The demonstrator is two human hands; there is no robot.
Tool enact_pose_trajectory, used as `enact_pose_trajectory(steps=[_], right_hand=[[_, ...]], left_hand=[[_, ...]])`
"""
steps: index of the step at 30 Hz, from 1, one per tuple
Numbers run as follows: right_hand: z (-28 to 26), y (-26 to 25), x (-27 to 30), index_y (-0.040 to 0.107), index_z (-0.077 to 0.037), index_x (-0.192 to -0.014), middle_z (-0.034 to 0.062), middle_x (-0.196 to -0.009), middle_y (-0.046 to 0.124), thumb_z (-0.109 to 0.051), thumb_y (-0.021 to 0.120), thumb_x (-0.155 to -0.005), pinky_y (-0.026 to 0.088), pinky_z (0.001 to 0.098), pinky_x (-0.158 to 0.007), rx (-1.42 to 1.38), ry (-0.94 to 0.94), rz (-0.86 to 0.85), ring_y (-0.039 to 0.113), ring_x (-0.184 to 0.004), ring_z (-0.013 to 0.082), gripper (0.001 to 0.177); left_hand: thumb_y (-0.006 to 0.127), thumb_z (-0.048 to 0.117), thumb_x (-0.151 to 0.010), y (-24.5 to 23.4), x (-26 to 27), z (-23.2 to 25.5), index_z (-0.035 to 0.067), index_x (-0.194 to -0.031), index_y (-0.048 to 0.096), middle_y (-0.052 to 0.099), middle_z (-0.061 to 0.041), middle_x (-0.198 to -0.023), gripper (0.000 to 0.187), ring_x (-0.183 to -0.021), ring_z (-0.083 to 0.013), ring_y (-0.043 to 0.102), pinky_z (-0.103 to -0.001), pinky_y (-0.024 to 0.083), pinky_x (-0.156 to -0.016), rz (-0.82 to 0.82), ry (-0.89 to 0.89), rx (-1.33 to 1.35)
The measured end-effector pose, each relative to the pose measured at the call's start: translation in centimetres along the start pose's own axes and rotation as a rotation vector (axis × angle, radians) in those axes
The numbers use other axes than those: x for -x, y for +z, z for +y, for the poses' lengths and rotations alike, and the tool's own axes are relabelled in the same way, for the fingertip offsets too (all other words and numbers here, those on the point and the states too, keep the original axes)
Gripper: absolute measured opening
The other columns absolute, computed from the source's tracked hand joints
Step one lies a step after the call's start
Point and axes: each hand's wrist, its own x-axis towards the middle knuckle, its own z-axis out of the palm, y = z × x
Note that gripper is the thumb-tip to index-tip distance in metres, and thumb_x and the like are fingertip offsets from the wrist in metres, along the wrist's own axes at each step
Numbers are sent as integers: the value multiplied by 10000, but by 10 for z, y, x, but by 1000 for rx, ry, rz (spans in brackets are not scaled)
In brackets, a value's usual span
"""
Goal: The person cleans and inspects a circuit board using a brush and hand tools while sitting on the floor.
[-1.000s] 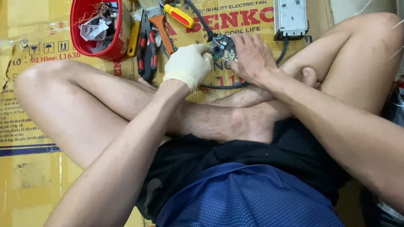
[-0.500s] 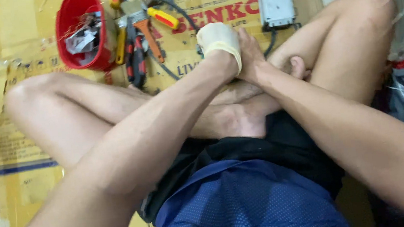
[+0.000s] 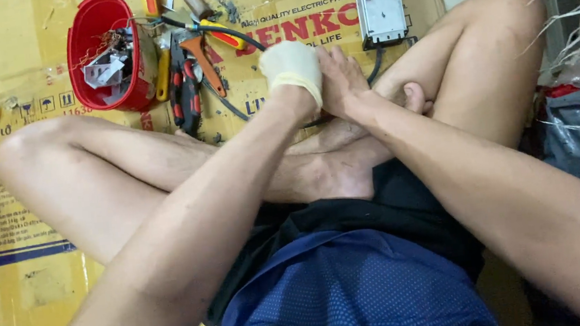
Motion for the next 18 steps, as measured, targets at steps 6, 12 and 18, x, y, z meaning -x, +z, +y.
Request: enact_pose_trajectory(steps=[6,12,18], right_hand=[[23,27,-22,433,-208,-1436,51,-1299,518,-490,774,-791,547,516,-835,282,-233,-25,500,-1161,319,783],[19,24,-19,446,-187,-1432,82,-1232,571,-429,780,-820,550,524,-812,234,-248,18,514,-1120,339,738],[1,6,-14,472,-104,-1396,125,-1224,552,-366,815,-830,571,531,-853,258,-251,-15,553,-1129,366,711]], left_hand=[[659,354,-875,45,-18,-148,352,-1171,749,747,-16,-1164,309,-1168,-359,656,-552,539,-963,-36,209,472],[563,392,-969,53,36,-118,427,-1212,685,749,-45,-1123,274,-1119,-344,678,-511,555,-951,82,-28,572],[561,331,-939,49,66,-94,332,-1126,731,775,-74,-969,253,-948,-329,749,-508,606,-846,198,-24,418]])
